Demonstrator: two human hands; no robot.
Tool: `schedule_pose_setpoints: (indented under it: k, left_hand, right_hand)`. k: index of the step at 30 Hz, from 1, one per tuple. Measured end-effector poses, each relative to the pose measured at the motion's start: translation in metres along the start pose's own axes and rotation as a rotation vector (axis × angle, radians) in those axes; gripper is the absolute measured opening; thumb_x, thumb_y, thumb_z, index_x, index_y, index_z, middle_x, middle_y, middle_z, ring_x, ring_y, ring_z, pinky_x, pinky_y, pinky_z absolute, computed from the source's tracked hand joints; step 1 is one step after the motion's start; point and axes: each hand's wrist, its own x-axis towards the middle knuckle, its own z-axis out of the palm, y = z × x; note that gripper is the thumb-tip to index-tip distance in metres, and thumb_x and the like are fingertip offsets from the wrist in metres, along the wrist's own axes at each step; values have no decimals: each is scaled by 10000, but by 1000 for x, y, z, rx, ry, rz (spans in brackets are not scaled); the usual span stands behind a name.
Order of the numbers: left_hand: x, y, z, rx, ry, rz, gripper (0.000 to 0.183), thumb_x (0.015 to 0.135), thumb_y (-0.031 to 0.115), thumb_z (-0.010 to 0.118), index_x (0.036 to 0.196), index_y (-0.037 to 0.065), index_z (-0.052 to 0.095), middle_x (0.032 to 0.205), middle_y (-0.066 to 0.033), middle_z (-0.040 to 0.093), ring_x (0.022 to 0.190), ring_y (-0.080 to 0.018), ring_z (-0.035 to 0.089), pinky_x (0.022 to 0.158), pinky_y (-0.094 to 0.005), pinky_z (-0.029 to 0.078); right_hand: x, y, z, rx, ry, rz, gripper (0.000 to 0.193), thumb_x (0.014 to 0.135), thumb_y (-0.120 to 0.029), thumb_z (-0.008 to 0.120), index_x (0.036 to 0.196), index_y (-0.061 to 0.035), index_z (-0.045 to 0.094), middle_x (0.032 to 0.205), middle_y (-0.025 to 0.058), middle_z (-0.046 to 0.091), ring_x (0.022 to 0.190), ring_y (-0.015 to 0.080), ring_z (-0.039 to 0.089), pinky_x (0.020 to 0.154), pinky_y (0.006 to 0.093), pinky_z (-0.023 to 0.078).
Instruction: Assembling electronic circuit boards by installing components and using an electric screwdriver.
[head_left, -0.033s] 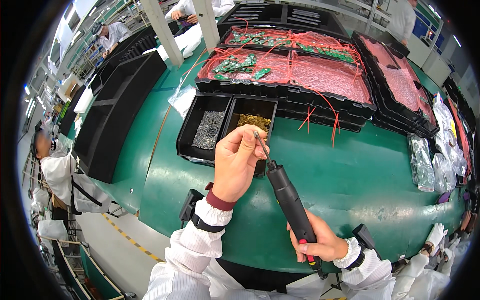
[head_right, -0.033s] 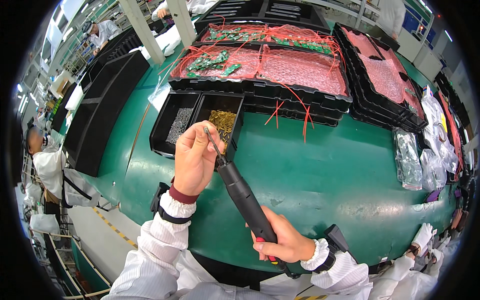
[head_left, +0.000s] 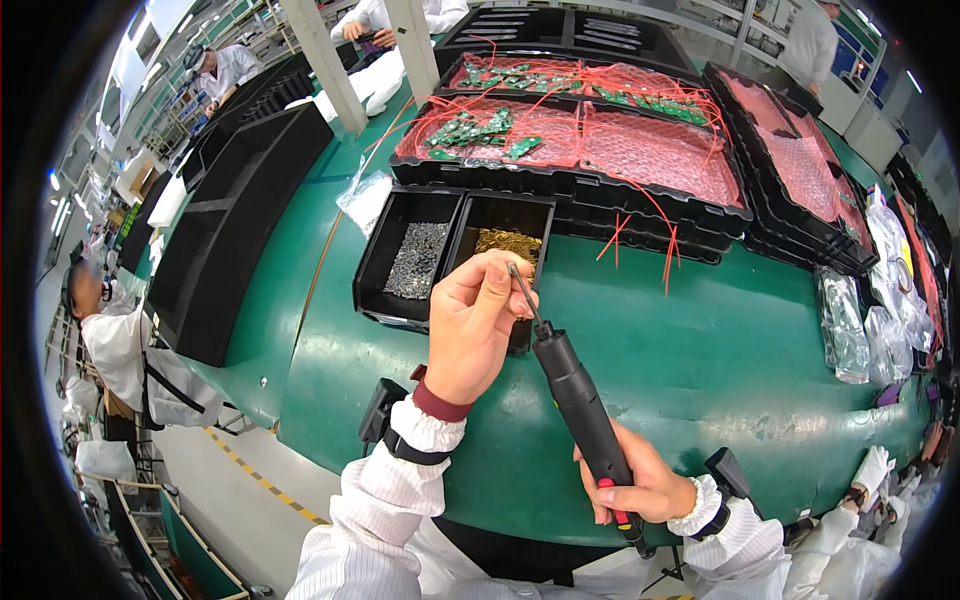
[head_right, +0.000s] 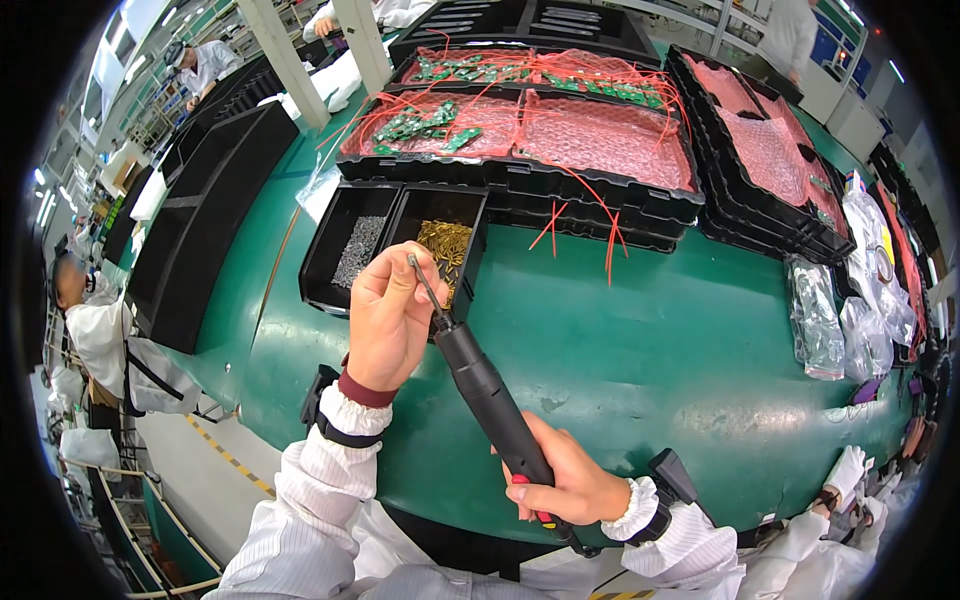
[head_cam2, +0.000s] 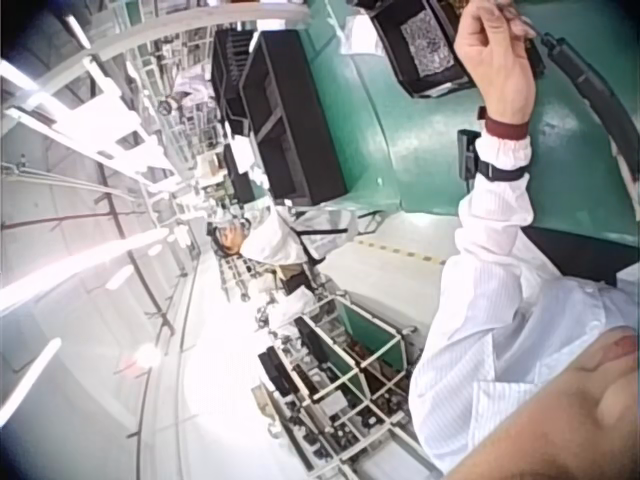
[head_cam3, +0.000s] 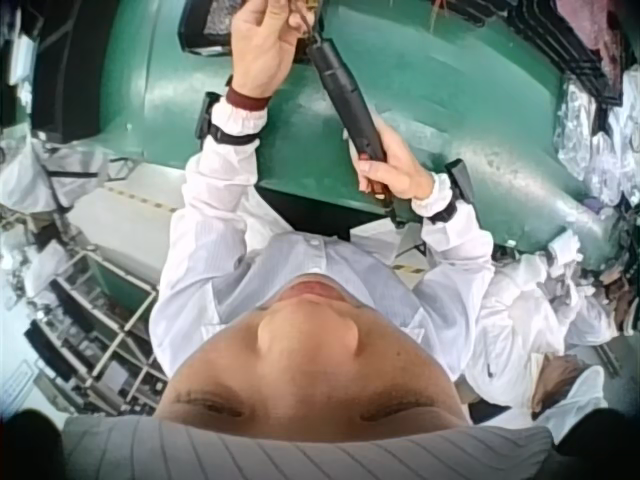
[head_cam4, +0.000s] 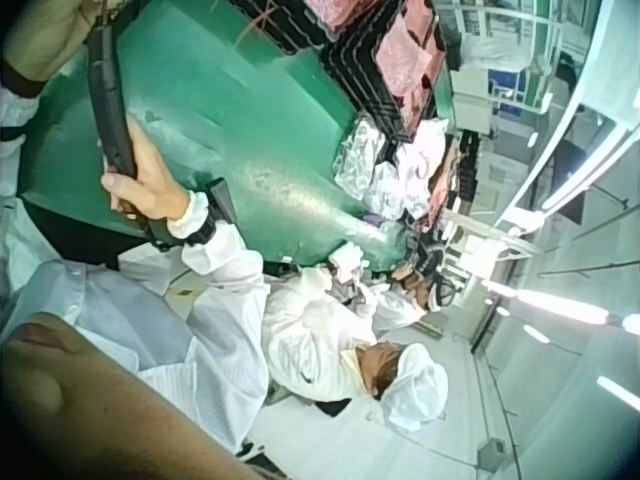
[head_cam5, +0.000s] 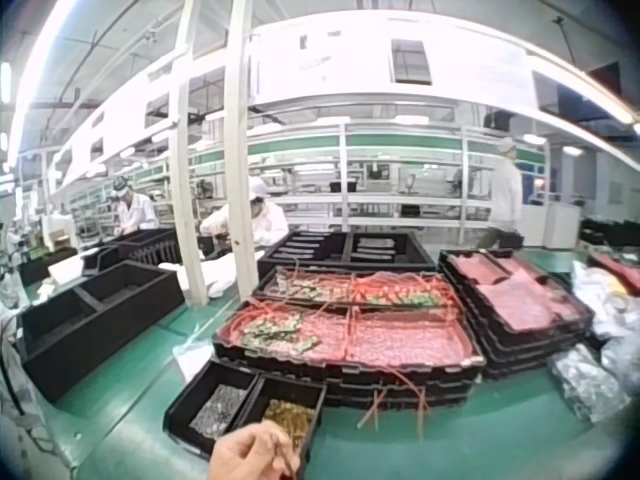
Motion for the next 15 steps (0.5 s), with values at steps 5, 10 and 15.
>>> schedule_pose_setpoints:
  k: [5, 10, 15]
  left_hand:
    - [0, 0, 1, 10, 15, -4, 277, 1039, 280, 561, 1018, 10, 618, 815, 27, 512, 711, -61, 450, 690, -269, 429]
    - [0, 1, 3, 54, 63, -14, 279, 1036, 279, 570, 1032, 4, 616, 791, 27, 526, 708, -66, 473, 706, -260, 452]
    - [0, -1, 1, 68, 70, 40, 277, 1027, 246, 592, 1051, -24, 645, 819, 0, 573, 740, -79, 533, 716, -253, 477]
  right_hand:
    - [0, -1, -1, -4, -5, 12, 451, 877, -126, 618, 1257, 8, 413, 805, 58, 550, 599, 145, 627, 580, 299, 529]
    - [1, -1, -1, -10, 4, 13, 451, 877, -126, 617, 1256, 9, 412, 800, 58, 552, 598, 145, 628, 582, 299, 531]
    - [1, -2, 0, -26, 16, 21, 448, 876, -125, 618, 1250, 15, 415, 791, 57, 553, 594, 147, 633, 577, 298, 532]
